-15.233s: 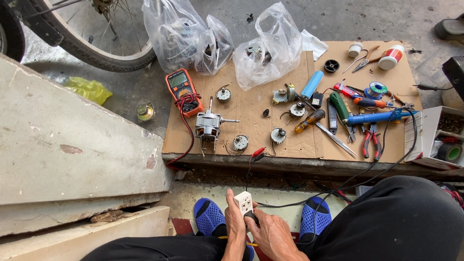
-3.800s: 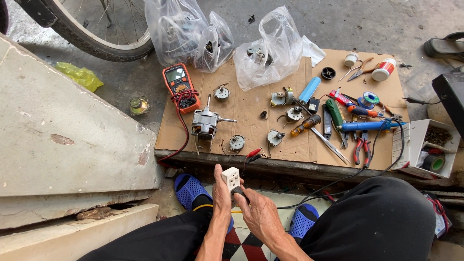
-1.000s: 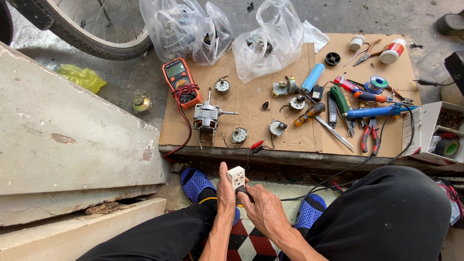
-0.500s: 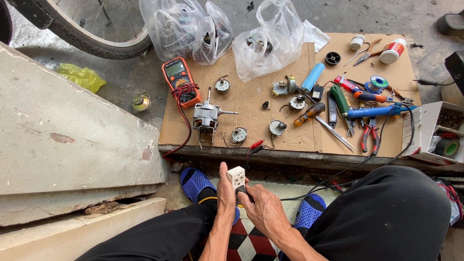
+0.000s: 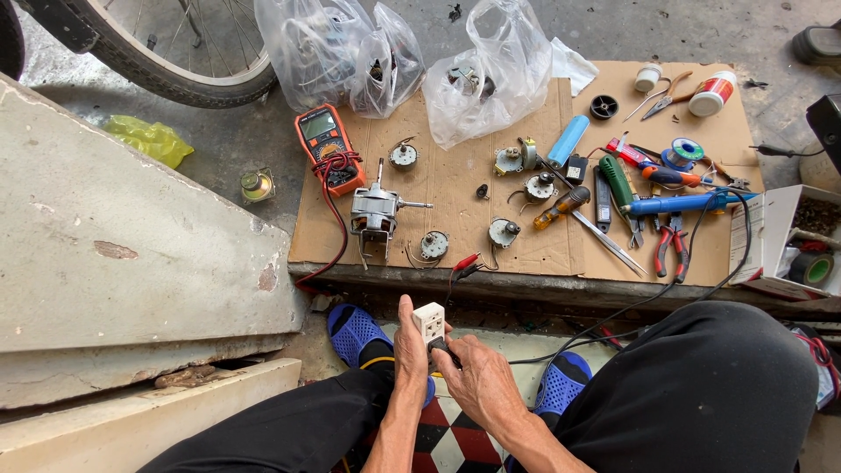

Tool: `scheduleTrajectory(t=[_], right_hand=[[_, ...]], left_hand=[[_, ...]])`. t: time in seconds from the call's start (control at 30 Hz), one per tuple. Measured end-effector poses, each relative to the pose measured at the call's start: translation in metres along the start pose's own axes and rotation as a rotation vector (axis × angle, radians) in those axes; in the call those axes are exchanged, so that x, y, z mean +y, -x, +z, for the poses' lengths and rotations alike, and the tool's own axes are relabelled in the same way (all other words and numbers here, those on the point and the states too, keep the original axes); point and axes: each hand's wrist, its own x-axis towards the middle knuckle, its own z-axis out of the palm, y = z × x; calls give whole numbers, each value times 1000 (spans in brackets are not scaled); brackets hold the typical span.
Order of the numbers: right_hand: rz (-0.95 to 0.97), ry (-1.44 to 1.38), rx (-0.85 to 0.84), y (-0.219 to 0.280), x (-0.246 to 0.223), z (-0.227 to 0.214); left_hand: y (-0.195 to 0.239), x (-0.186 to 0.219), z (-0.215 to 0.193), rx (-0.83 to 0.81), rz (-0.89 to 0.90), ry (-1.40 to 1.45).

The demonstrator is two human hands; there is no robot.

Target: The person sits on the floor and uses a multimeter to test small electrical motors and components on a cardboard workbench. They connect the multimeter probes to the motor terminals and a power strip, then handle a small cylindrical component.

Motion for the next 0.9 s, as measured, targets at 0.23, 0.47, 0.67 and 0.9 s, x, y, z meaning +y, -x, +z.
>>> scheduleTrajectory(t=[0.23, 0.47, 0.67, 0.9], right_hand=[[-16, 7, -9, -1, 3, 2], [-44, -17, -21, -2, 11, 9], [-43, -2, -49, 3, 13, 7], [95, 408, -450, -2, 35, 16]], left_hand=[[1, -2, 0, 28, -16, 13], [-3, -7, -4, 67, -36, 23], [-16, -19, -23, 218, -115, 100], [-65, -71, -32, 350, -212, 276]])
